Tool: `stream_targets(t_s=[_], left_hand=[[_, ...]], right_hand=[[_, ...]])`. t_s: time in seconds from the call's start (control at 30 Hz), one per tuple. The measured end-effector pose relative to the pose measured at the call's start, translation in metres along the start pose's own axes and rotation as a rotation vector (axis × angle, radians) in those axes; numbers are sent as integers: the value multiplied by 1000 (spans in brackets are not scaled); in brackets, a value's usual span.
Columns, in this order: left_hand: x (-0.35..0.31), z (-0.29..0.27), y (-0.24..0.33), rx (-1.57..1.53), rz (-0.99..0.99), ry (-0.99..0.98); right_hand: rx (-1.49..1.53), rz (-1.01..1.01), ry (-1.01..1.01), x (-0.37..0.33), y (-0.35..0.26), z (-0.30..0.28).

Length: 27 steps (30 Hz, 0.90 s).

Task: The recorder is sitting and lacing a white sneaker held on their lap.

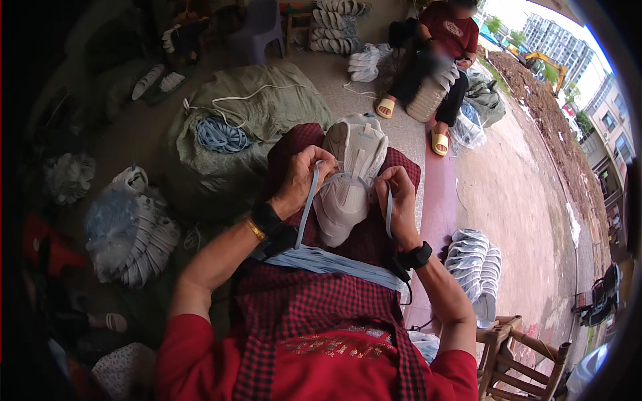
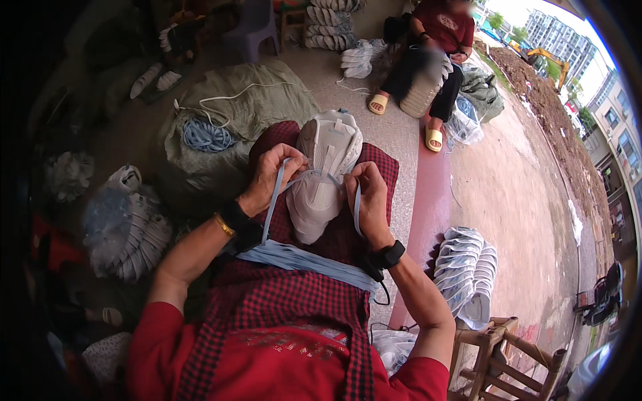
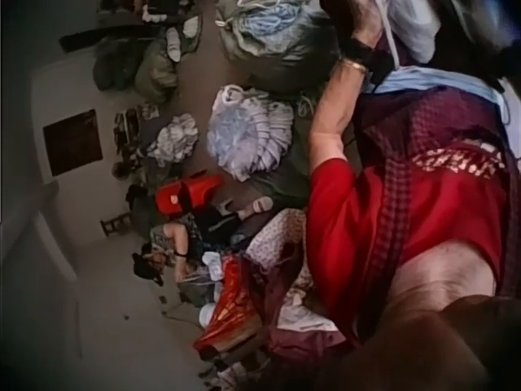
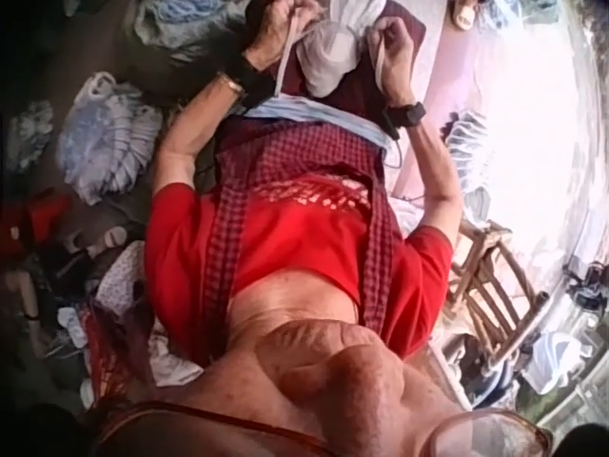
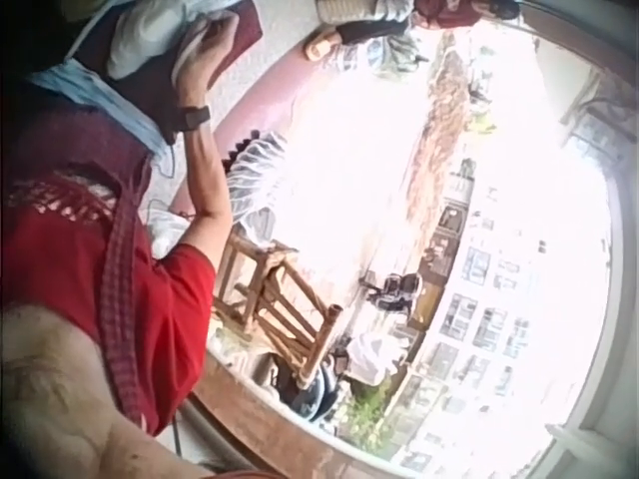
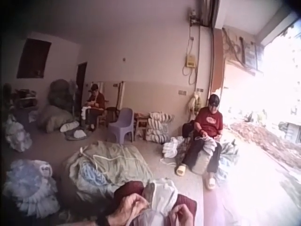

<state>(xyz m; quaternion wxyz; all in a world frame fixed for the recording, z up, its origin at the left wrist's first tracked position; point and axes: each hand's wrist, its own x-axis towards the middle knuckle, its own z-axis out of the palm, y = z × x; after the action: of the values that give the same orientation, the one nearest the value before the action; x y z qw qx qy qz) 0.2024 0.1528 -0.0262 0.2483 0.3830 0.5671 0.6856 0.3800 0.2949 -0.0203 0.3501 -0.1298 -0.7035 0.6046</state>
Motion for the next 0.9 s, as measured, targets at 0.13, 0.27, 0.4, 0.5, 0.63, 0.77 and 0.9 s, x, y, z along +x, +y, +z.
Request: stream_targets(t_s=[0.13, 0.27, 0.4, 0.5, 0.63, 0.77, 0.9], left_hand=[[-12, 8, 7, -3, -40, 19], [-20, 5, 8, 155, 13, 27], [-25, 6, 9, 216, 72, 66], [-26, 6, 7, 288, 139, 83], [-31, 14, 17, 328, 177, 114], [-33, 18, 21, 353, 213, 165], [-33, 20, 29, 453, 257, 191]], right_hand=[[2, -6, -46, -2, -4, -3], [14, -43, -70, -1, 1, -3], [12, -10, -87, 2, -1, 0], [-107, -28, -75, 6, 0, 2], [-93, 89, -136, 10, -8, -3], [22, 176, -203, 9, -17, -4], [-31, 187, -194, 9, -23, -2]])
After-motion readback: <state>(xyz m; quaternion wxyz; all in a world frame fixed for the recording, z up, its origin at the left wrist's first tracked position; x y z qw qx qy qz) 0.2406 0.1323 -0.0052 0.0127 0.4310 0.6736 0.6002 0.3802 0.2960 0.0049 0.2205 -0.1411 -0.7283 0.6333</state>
